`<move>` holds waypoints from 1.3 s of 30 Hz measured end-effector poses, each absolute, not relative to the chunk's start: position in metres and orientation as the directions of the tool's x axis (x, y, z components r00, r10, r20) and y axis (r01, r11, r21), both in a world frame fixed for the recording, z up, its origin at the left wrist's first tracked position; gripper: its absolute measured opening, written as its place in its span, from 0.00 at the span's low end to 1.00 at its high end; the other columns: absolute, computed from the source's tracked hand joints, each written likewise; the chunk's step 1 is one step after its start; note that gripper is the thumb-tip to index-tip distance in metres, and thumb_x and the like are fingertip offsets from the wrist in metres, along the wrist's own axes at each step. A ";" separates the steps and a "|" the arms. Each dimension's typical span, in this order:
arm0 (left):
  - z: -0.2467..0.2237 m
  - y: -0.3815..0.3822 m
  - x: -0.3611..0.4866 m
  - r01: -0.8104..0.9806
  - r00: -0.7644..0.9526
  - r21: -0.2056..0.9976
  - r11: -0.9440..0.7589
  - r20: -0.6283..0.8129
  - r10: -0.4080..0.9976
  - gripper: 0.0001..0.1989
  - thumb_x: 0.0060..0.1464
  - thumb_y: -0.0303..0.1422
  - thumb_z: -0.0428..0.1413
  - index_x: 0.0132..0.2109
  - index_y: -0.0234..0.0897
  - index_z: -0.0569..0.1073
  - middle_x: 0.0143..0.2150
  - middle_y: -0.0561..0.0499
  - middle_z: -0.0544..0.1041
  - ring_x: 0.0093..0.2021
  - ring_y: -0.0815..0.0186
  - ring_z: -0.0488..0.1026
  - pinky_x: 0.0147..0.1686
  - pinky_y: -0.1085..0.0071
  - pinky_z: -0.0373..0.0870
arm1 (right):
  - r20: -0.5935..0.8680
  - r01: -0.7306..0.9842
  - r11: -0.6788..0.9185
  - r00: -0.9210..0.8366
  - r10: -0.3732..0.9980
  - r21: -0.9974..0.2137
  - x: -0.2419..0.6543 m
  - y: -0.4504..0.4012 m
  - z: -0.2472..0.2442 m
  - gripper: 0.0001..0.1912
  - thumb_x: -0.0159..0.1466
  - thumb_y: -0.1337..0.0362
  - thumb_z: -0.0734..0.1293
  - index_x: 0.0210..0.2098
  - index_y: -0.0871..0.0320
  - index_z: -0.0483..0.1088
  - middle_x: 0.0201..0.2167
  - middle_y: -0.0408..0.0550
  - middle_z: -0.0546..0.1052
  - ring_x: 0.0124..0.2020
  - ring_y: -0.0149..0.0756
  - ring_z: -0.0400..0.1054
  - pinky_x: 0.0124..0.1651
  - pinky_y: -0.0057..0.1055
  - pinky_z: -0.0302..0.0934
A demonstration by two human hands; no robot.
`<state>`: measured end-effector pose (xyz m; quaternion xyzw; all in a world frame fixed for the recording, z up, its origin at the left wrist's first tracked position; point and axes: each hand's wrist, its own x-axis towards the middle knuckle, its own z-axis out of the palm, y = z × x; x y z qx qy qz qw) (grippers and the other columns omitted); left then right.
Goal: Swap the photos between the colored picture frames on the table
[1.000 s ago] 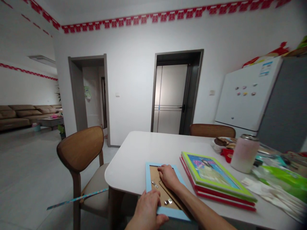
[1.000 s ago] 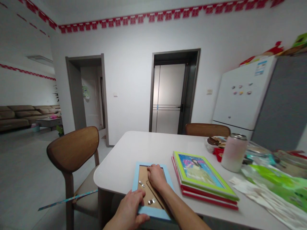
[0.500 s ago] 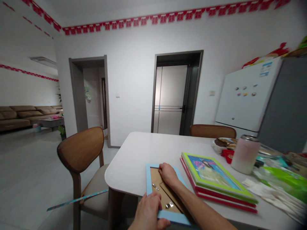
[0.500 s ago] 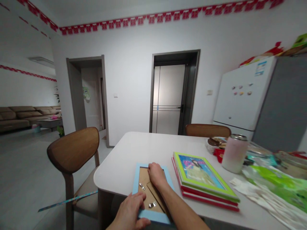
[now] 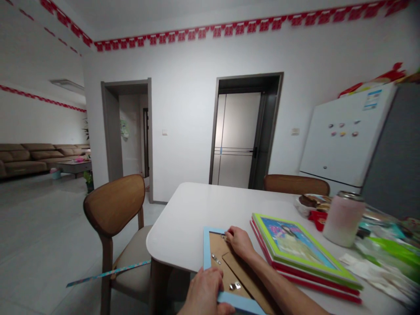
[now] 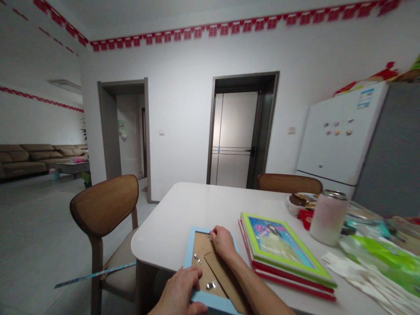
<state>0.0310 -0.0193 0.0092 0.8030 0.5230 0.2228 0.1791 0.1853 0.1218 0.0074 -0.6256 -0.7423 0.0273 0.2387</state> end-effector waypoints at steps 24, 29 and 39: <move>0.011 -0.018 0.030 0.746 0.361 0.514 -0.424 0.223 0.906 0.15 0.37 0.35 0.59 0.35 0.41 0.65 0.36 0.57 0.69 0.36 0.67 0.64 0.35 0.75 0.59 | 0.331 0.685 0.637 -0.546 0.770 -0.352 0.168 0.058 0.014 0.14 0.53 0.72 0.55 0.22 0.60 0.71 0.28 0.48 0.71 0.33 0.31 0.61 0.37 0.25 0.53; 0.010 -0.013 0.028 0.747 0.349 0.519 -0.415 0.225 0.910 0.12 0.39 0.33 0.58 0.33 0.40 0.64 0.35 0.58 0.69 0.36 0.68 0.63 0.35 0.76 0.58 | 0.331 0.680 0.605 -0.506 0.796 -0.415 0.195 0.036 0.024 0.15 0.52 0.72 0.55 0.29 0.57 0.73 0.33 0.48 0.71 0.38 0.34 0.61 0.42 0.28 0.52; 0.007 -0.007 0.026 0.702 0.356 0.574 -0.423 0.231 0.905 0.13 0.40 0.32 0.57 0.37 0.39 0.65 0.35 0.56 0.69 0.36 0.67 0.64 0.37 0.74 0.58 | 0.298 0.686 0.673 -0.604 0.739 -0.276 0.204 -0.002 0.027 0.18 0.50 0.73 0.56 0.35 0.53 0.69 0.34 0.45 0.69 0.39 0.35 0.57 0.43 0.34 0.50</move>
